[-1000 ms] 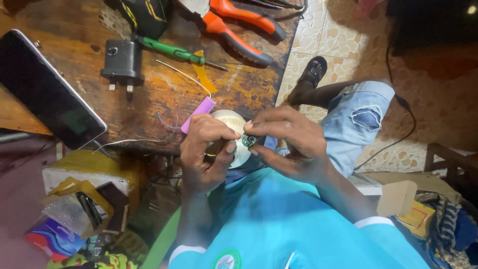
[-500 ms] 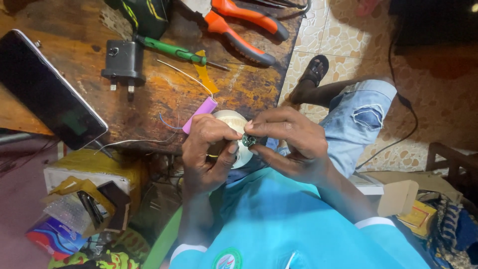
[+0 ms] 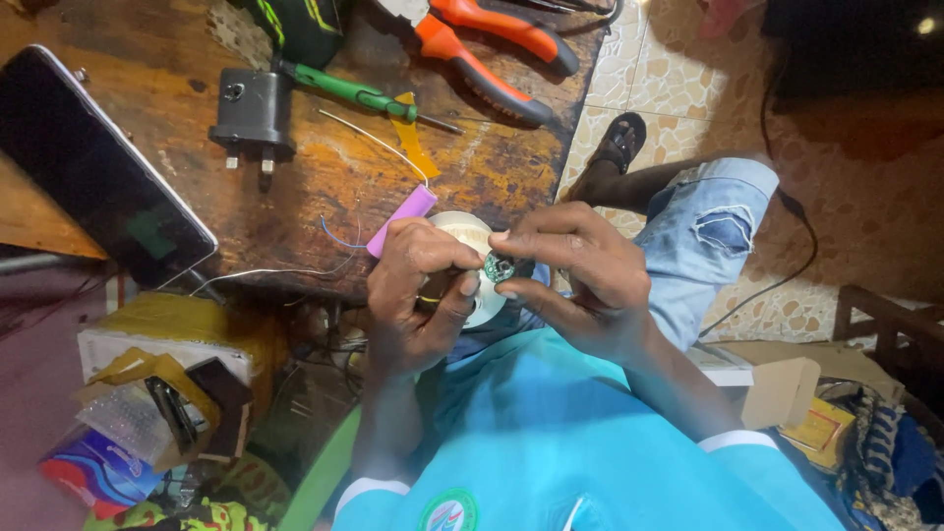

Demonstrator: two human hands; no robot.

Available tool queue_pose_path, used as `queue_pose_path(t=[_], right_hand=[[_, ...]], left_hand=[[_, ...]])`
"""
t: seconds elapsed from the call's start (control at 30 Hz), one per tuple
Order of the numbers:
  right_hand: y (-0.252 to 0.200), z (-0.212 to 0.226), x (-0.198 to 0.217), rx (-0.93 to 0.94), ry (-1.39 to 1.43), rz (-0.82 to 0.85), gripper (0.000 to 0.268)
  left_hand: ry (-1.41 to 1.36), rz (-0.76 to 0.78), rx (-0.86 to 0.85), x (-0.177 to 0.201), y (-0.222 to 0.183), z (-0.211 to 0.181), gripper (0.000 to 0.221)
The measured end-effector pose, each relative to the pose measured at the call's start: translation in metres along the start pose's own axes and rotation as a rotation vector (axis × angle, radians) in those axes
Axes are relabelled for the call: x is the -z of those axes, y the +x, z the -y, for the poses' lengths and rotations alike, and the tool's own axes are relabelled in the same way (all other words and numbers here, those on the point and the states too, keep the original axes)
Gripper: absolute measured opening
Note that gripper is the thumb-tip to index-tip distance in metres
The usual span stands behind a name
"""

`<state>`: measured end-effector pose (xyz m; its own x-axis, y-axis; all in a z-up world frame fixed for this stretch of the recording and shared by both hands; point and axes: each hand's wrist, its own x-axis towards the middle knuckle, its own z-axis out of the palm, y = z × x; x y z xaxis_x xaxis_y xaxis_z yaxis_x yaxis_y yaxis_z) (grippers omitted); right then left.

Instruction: Soldering wires to a small circuit board and assembling the components into a plastic housing on a workbench.

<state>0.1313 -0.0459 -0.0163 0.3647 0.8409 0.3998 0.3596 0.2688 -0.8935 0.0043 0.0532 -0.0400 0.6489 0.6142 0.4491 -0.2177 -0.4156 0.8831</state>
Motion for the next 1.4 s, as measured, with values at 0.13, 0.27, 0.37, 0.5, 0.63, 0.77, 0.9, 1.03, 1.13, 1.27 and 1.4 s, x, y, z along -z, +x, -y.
queue_pose_path(t=[0.13,0.27,0.37,0.5,0.63,0.77,0.9,1.03,1.13,1.27,1.4], right_hand=[[0.0001,-0.0011,-0.0026,-0.026,-0.011,0.006,0.034],[0.0001,0.0010,-0.0072,-0.053,-0.001,-0.011,0.030],[0.0008,0.0011,-0.0083,-0.053,-0.021,-0.004,0.031],[0.0014,0.0009,-0.0091,-0.061,-0.014,-0.044,0.030],[0.0010,-0.0018,-0.0072,-0.027,0.018,-0.020,0.032],[0.0006,-0.0021,-0.0057,-0.019,0.024,-0.017,0.032],[-0.0003,-0.0033,-0.0064,-0.011,0.030,-0.029,0.032],[-0.0007,-0.0030,-0.0057,0.003,0.027,-0.031,0.032],[-0.0010,-0.0035,-0.0061,0.008,0.022,-0.041,0.032],[-0.0026,-0.0044,-0.0071,0.005,0.013,-0.054,0.032],[-0.0001,-0.0034,-0.0064,-0.049,0.038,-0.004,0.030]], left_hand=[[0.001,-0.004,0.007,0.0009,0.0015,-0.0023,0.016],[0.000,-0.005,0.005,0.0008,-0.0005,-0.0008,0.015],[0.007,0.002,-0.007,0.0016,0.0011,-0.0006,0.015],[0.003,0.002,-0.011,0.0011,0.0008,0.0002,0.014],[-0.012,-0.009,0.005,-0.0002,0.0002,0.0006,0.015],[-0.030,-0.020,0.010,-0.0012,-0.0013,0.0022,0.015],[-0.015,-0.006,0.017,-0.0004,-0.0007,0.0006,0.015],[-0.003,0.005,0.026,0.0005,-0.0013,0.0007,0.015],[0.000,0.016,0.028,0.0008,-0.0010,0.0006,0.014],[-0.001,0.022,0.033,0.0013,-0.0017,0.0016,0.015],[-0.005,0.004,0.037,-0.0004,0.0001,-0.0002,0.014]])
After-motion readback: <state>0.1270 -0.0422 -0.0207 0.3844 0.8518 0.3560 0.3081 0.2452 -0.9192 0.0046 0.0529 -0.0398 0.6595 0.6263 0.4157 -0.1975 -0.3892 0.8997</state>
